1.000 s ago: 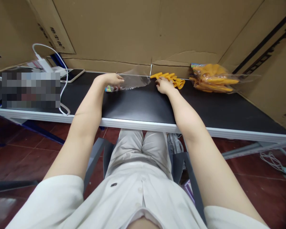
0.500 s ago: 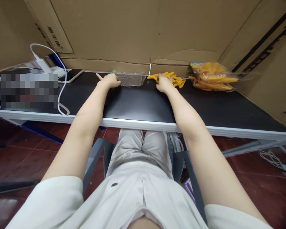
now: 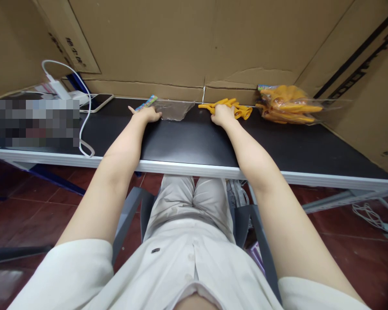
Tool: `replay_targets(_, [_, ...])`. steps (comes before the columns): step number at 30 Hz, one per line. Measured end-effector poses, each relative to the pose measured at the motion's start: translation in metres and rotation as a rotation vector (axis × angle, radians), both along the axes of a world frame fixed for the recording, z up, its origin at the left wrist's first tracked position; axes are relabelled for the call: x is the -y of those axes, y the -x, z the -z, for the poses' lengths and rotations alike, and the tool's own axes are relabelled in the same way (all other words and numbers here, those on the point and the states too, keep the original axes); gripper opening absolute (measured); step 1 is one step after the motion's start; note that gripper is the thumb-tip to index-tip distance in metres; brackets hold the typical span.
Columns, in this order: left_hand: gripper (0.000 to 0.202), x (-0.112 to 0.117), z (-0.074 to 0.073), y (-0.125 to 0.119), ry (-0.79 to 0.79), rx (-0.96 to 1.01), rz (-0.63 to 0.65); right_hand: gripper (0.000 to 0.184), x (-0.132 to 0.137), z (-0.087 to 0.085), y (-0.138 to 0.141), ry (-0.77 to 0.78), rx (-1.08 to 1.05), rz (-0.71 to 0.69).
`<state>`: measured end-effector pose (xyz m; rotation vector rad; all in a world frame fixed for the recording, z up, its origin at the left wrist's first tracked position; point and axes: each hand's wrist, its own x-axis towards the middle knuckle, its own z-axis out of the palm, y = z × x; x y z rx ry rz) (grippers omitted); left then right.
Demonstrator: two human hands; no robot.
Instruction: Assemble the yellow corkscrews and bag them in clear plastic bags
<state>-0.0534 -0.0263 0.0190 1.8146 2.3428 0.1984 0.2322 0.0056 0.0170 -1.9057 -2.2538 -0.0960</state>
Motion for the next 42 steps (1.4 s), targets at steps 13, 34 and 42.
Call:
replay_targets(13, [0.077,-0.009,0.007,0.009,0.025,-0.018,0.013,0.050,-0.006,-0.002,0.000,-0.078,-0.018,-0.006])
replay_targets(34, [0.051,-0.022,0.018,0.004,-0.194,-0.069,0.006,0.058,-0.012,-0.010,-0.019,0.031,-0.268,-0.346])
replay_targets(42, [0.037,-0.019,0.019,-0.048,-0.406,0.092,0.230,0.043,-0.016,-0.011,-0.023,0.157,-0.238,-0.316])
